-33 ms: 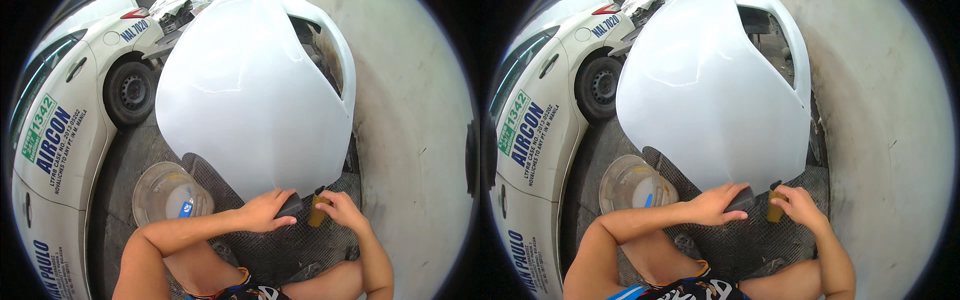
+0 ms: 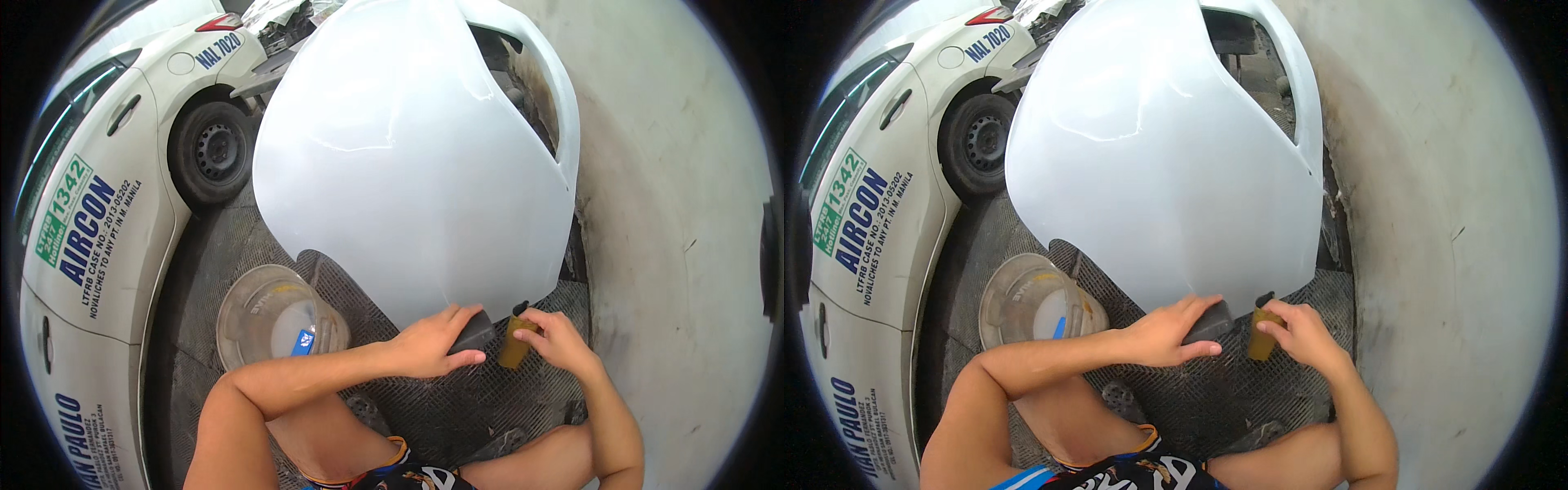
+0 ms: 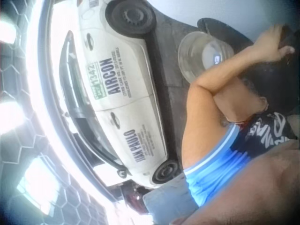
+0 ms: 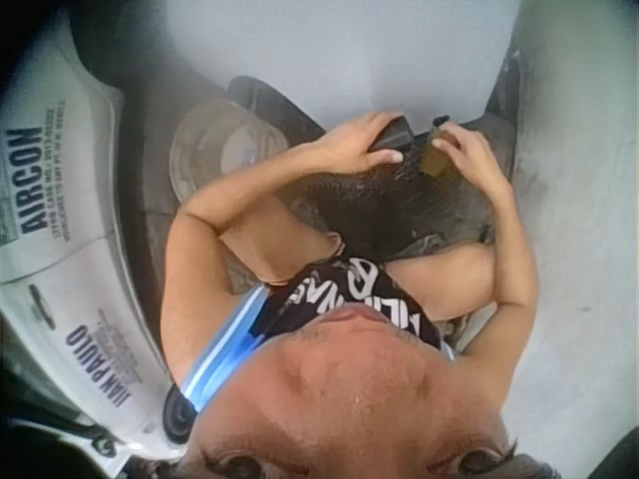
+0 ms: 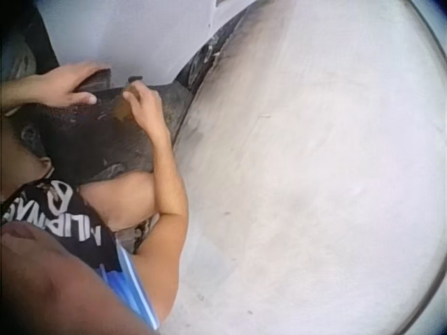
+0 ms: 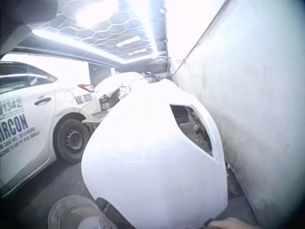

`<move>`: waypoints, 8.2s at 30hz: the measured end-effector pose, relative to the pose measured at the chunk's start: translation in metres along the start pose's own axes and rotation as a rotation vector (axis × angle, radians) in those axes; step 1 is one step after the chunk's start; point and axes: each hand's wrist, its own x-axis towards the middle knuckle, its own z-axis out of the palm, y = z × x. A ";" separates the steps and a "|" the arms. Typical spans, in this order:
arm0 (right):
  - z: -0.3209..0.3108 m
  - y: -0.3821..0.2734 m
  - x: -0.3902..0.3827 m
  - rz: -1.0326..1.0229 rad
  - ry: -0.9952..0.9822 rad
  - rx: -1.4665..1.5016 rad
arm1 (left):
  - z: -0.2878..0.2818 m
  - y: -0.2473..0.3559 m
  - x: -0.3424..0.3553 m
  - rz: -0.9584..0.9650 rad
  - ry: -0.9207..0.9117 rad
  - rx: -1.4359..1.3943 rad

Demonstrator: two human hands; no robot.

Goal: The person sands a white car bumper with a sanding block, repeatedly dipping it in a bucket of water and wiping the surface with their hand. The bumper is repositioned several times to access different areas.

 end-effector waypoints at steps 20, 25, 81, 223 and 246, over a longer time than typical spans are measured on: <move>0.042 -0.022 0.016 0.020 -0.044 1.127 | 0.007 -0.006 0.017 0.140 0.379 0.023; 0.044 -0.022 0.016 0.009 -0.044 1.051 | 0.008 -0.006 0.017 0.143 0.364 -0.018; 0.066 -0.047 0.017 0.367 0.239 1.389 | 0.019 -0.003 0.021 0.188 0.335 0.396; -0.078 -0.008 0.184 -0.278 1.128 0.597 | -0.242 0.000 0.065 0.581 0.848 1.162; -0.079 -0.009 0.184 -0.215 1.152 0.561 | -0.094 -0.022 0.061 0.595 0.792 1.376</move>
